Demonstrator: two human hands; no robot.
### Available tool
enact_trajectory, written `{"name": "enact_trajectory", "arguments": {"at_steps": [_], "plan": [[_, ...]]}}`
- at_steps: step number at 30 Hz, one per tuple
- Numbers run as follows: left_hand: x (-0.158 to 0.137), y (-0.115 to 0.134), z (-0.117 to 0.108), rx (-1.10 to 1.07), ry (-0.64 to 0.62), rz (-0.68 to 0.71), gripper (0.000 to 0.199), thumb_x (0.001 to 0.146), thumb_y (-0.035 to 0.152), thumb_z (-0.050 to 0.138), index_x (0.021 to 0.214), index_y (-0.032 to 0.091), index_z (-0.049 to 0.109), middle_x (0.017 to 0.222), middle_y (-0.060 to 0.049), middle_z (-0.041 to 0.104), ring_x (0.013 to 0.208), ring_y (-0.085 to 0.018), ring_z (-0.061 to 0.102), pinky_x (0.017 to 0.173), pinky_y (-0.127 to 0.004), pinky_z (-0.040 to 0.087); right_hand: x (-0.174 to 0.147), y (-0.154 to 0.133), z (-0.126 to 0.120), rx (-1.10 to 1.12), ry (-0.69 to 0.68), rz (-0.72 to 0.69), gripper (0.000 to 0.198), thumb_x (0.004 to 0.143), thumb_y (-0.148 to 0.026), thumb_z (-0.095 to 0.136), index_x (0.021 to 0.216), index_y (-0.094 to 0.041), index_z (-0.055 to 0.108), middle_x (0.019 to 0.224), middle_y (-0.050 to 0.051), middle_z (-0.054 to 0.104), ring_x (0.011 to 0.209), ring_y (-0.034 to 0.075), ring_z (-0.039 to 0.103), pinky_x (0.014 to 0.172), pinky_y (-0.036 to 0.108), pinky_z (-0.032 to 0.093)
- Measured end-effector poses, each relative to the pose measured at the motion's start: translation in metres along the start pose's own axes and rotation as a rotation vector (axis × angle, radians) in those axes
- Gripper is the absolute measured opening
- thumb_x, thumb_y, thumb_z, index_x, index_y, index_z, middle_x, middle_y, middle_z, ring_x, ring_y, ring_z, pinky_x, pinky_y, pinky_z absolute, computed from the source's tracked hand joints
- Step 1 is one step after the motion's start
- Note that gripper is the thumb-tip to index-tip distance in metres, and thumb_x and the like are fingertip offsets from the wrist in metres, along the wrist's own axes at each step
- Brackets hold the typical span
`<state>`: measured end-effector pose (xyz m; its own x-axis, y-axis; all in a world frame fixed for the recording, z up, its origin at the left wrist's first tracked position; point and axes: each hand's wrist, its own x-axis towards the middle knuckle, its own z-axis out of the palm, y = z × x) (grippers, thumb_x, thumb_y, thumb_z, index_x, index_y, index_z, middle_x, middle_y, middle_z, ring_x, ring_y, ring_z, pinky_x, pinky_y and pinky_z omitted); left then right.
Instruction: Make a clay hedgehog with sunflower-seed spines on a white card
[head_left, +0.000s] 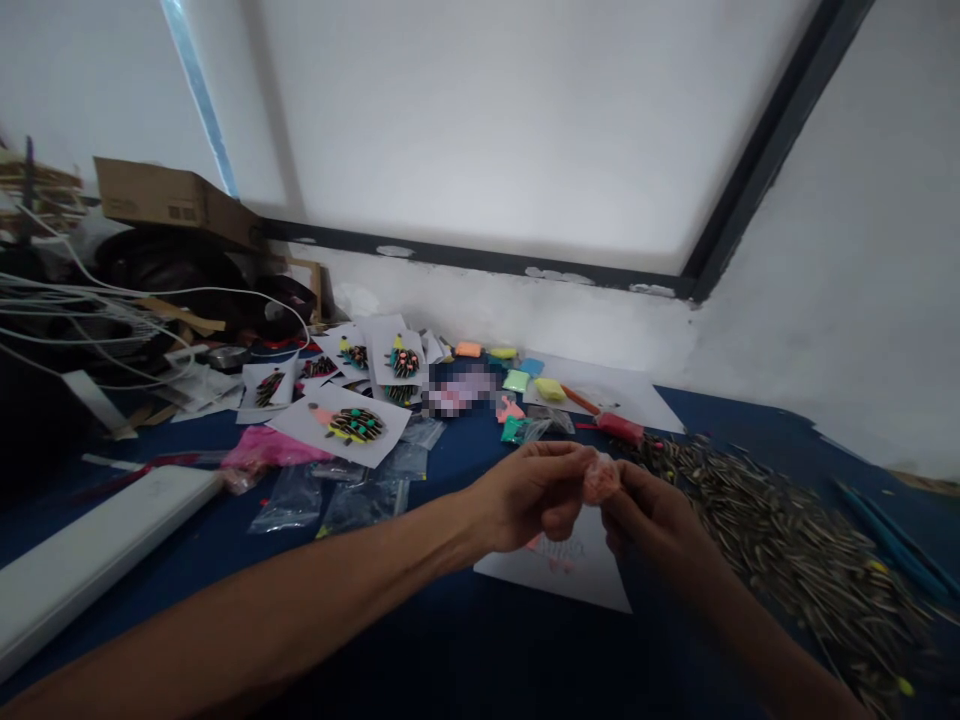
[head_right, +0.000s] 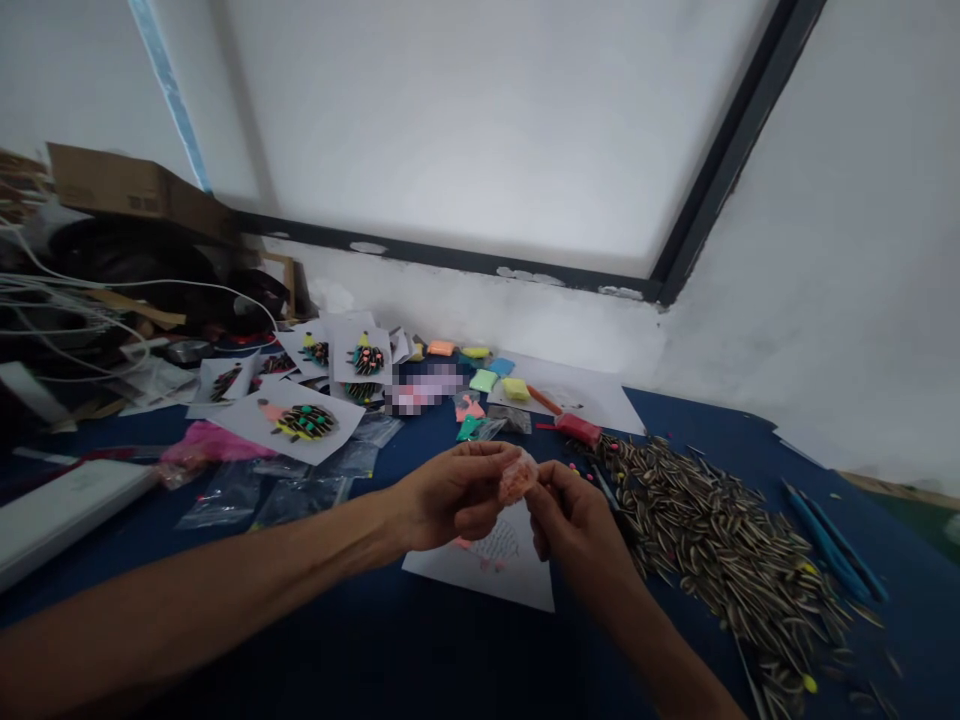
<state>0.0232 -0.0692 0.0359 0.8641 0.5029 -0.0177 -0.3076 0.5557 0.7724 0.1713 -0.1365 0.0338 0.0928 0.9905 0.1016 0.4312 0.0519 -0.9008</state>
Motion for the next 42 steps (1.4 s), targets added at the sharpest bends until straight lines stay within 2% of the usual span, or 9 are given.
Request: {"name": "enact_trajectory", "arguments": {"at_steps": [4,9,14,20,22,24,28,35,42], "plan": [[0.001,-0.002,-0.001,-0.014,-0.037,-0.015,0.029,0.076,0.040,0.069,0.076,0.013,0.058,0.064,0.003,0.055,0.037,-0.004,0.044,0.039,-0.020,0.032,0.001,-0.002,-0.001,0.017,0.013,0.021,0.042,0.074,-0.063,0.054,0.071,-0.022,0.049,0.045,-0.007,0.044,0.039,0.009,0.043,0.041,0.023,0.037],[0.000,0.000,0.000,0.064,-0.016,0.012,0.023,0.071,0.029,0.076,0.078,0.010,0.064,0.071,0.000,0.060,0.043,-0.003,0.048,0.043,-0.019,0.034,0.002,-0.011,-0.004,0.038,0.015,0.038,0.046,0.066,-0.067,0.058,0.067,-0.021,0.049,0.046,-0.007,0.044,0.039,0.008,0.041,0.039,0.022,0.032],[-0.002,0.002,0.003,0.044,0.073,0.002,0.020,0.074,0.030,0.073,0.080,0.014,0.062,0.057,0.005,0.052,0.035,-0.002,0.038,0.039,-0.018,0.028,0.001,-0.011,-0.003,-0.008,-0.011,0.030,0.042,0.071,-0.063,0.055,0.071,-0.021,0.052,0.045,-0.006,0.046,0.040,0.010,0.043,0.041,0.023,0.034],[-0.001,0.002,0.002,0.086,0.003,-0.087,0.024,0.077,0.035,0.068,0.074,0.016,0.054,0.044,0.007,0.046,0.029,-0.005,0.037,0.035,-0.019,0.033,0.001,-0.004,0.002,0.064,-0.053,0.051,0.041,0.069,-0.060,0.060,0.072,-0.021,0.051,0.044,-0.007,0.044,0.039,0.008,0.040,0.040,0.022,0.032],[0.001,0.003,-0.001,0.144,-0.018,-0.051,0.027,0.076,0.038,0.069,0.076,0.015,0.055,0.050,0.005,0.052,0.030,-0.008,0.044,0.034,-0.020,0.035,0.001,-0.003,0.001,0.076,-0.039,0.055,0.040,0.069,-0.059,0.060,0.073,-0.020,0.052,0.045,-0.007,0.044,0.039,0.009,0.040,0.039,0.022,0.032],[0.003,0.005,-0.005,0.210,-0.003,0.049,0.030,0.076,0.041,0.068,0.079,0.013,0.057,0.065,0.001,0.062,0.033,-0.008,0.049,0.035,-0.021,0.036,0.000,-0.004,-0.001,0.102,0.012,0.044,0.038,0.073,-0.058,0.057,0.077,-0.020,0.055,0.049,-0.006,0.045,0.041,0.009,0.041,0.040,0.023,0.033],[0.005,0.010,-0.010,0.303,0.084,0.184,0.031,0.079,0.041,0.065,0.083,0.011,0.064,0.081,-0.005,0.066,0.038,-0.004,0.048,0.037,-0.019,0.033,-0.003,-0.010,-0.006,0.118,0.110,-0.014,0.036,0.085,-0.054,0.046,0.079,-0.021,0.057,0.059,-0.002,0.051,0.049,0.011,0.047,0.046,0.025,0.040],[0.001,0.009,-0.005,0.365,0.152,0.097,0.030,0.073,0.040,0.070,0.077,0.010,0.064,0.065,-0.001,0.061,0.036,-0.003,0.044,0.037,-0.020,0.028,-0.004,-0.015,-0.003,-0.121,0.177,-0.004,0.042,0.072,-0.062,0.062,0.069,-0.022,0.055,0.048,-0.003,0.052,0.043,0.012,0.048,0.040,0.023,0.038],[0.003,0.010,-0.005,0.411,0.218,0.120,0.028,0.072,0.035,0.071,0.067,0.012,0.056,0.059,0.000,0.059,0.036,-0.005,0.044,0.038,-0.020,0.030,-0.004,-0.014,-0.004,-0.160,0.119,-0.057,0.041,0.076,-0.063,0.058,0.072,-0.022,0.060,0.047,-0.003,0.054,0.043,0.013,0.051,0.042,0.025,0.040]]}}
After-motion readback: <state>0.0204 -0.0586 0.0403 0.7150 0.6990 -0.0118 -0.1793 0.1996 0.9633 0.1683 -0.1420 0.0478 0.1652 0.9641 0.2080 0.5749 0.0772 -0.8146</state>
